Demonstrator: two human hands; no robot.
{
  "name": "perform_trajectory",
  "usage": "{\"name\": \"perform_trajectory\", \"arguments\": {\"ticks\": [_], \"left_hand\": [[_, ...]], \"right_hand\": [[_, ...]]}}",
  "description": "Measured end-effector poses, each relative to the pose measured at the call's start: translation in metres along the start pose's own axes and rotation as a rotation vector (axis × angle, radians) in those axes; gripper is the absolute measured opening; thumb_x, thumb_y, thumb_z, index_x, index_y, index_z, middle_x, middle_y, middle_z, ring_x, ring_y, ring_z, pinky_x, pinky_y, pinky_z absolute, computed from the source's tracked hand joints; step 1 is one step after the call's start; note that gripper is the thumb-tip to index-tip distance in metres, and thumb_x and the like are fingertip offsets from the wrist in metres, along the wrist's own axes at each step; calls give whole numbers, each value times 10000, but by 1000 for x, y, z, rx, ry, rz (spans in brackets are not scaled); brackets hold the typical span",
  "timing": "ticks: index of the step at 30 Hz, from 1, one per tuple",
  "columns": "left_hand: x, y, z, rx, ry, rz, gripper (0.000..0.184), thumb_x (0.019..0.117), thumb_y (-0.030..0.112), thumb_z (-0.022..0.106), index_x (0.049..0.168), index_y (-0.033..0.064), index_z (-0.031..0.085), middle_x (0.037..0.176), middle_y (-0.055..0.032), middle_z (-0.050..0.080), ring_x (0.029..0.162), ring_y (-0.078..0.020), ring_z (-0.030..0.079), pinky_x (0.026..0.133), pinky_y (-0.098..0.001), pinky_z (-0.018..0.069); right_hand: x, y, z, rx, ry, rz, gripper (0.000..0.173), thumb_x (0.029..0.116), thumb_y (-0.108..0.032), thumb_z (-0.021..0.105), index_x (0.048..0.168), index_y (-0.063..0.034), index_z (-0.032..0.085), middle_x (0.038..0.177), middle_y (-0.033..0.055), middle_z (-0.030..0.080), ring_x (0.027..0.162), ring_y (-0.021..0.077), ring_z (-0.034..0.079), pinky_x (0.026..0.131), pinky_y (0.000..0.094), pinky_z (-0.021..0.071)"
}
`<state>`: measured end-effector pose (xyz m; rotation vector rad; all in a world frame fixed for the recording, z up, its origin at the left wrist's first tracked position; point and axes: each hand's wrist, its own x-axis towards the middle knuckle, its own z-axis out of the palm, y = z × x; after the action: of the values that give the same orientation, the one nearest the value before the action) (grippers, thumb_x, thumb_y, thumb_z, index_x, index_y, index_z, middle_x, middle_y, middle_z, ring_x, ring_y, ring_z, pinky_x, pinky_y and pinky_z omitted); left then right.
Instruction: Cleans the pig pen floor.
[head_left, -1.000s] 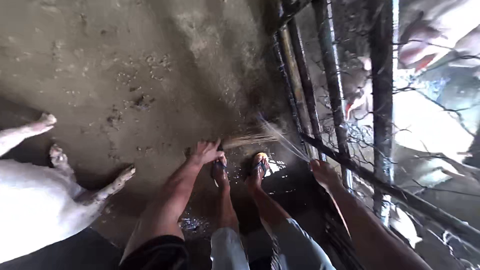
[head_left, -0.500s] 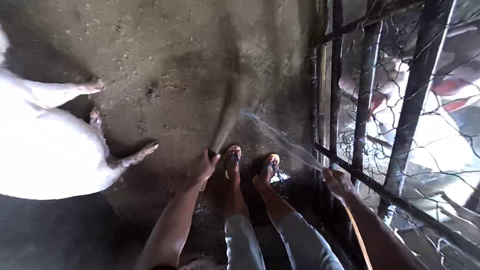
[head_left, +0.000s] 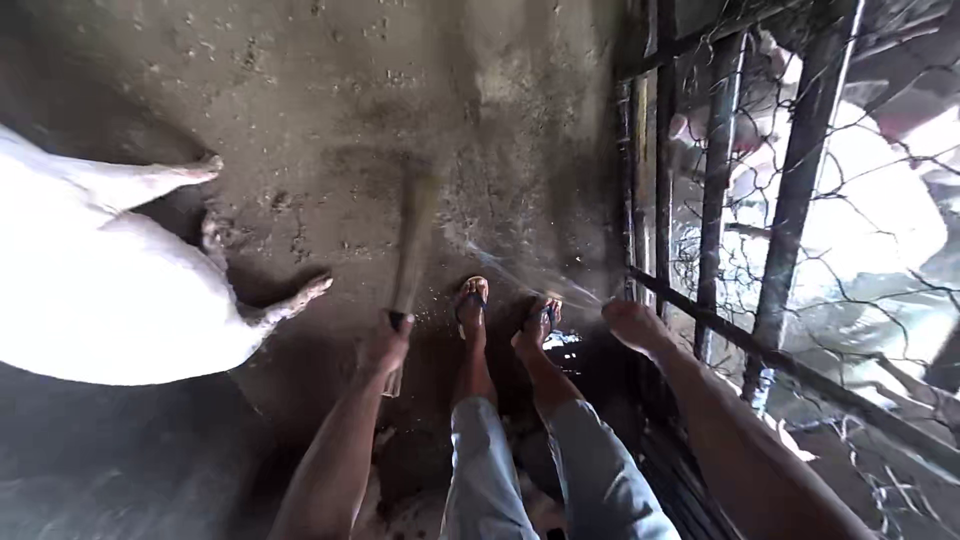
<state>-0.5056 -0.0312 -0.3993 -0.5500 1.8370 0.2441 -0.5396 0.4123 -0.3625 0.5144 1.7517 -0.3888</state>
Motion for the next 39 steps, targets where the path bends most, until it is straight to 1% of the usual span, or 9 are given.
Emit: {"name": "perform_trajectory", "arguments": {"ticks": [3,7,10,15,21,25,29,34,39], "left_hand": [[14,-5,23,205,-155,109,749,1023,645,460,1559,126,407,1320,-236,650,1232,-429,630,1016,-649,487],[17,-105,46,105,-45,-173,761,980,715,462,1461,130,540,1293,-223,674,1208,-435,642,974,-699,489],[-31,-115,50,-117,30,-320,718,1025,634,468,1464,69,529,1333,-252,644,1255,-438,612,1025,-670,473],[-67,-23,49,-369,158,-196,639,1065,548,457,1451,44,531,1270,-257,667,1199,-408,643,1032,-617,491],[7,97,-64,405,-28,270,716,1032,624,465,1566,149,417,1297,-287,643,1181,-498,632,970,-692,485],[70,26,-109,1,205,-138,690,1055,605,414,1379,22,593,1296,-320,633,1249,-497,590,1043,-708,431],[14,25,-137,-259,403,-303,745,1066,602,376,1471,-13,486,1401,-302,576,1341,-438,543,1118,-623,412],[-30,137,-136,129,153,60,709,1070,586,390,1571,85,365,1292,-296,642,1222,-473,623,1025,-654,477],[46,197,-160,468,74,358,677,1041,595,471,1538,136,439,1237,-265,673,1122,-477,662,933,-673,506]], "right_hand": [[4,-6,9,35,3,-2,414,1092,-314,439,1139,-2,708,1141,270,689,1134,441,641,974,668,460],[3,0,14,56,-13,-2,358,1071,-277,481,1160,-19,712,1140,245,696,1119,415,648,976,650,467],[-7,3,12,78,-14,1,367,1078,-274,461,1199,-31,708,1175,251,690,1145,418,643,991,648,463],[-22,4,2,162,61,61,494,1111,-337,356,1188,19,689,1231,287,662,1212,446,613,1025,644,441],[5,15,-2,342,137,6,494,1110,-299,341,1085,49,690,1059,277,676,1025,407,653,914,617,474],[12,31,-26,352,137,-31,501,1104,-312,321,1026,31,678,968,230,663,932,355,644,854,575,482],[-3,29,-45,400,145,-53,484,1108,-295,353,1084,51,690,1051,273,681,1032,410,651,929,610,471],[-18,15,-64,497,207,-26,496,1113,-306,342,1046,43,687,975,252,671,943,382,652,867,598,485],[1,12,-76,449,240,0,486,1102,-294,352,1056,48,694,1003,267,684,990,411,662,897,629,485]]}}
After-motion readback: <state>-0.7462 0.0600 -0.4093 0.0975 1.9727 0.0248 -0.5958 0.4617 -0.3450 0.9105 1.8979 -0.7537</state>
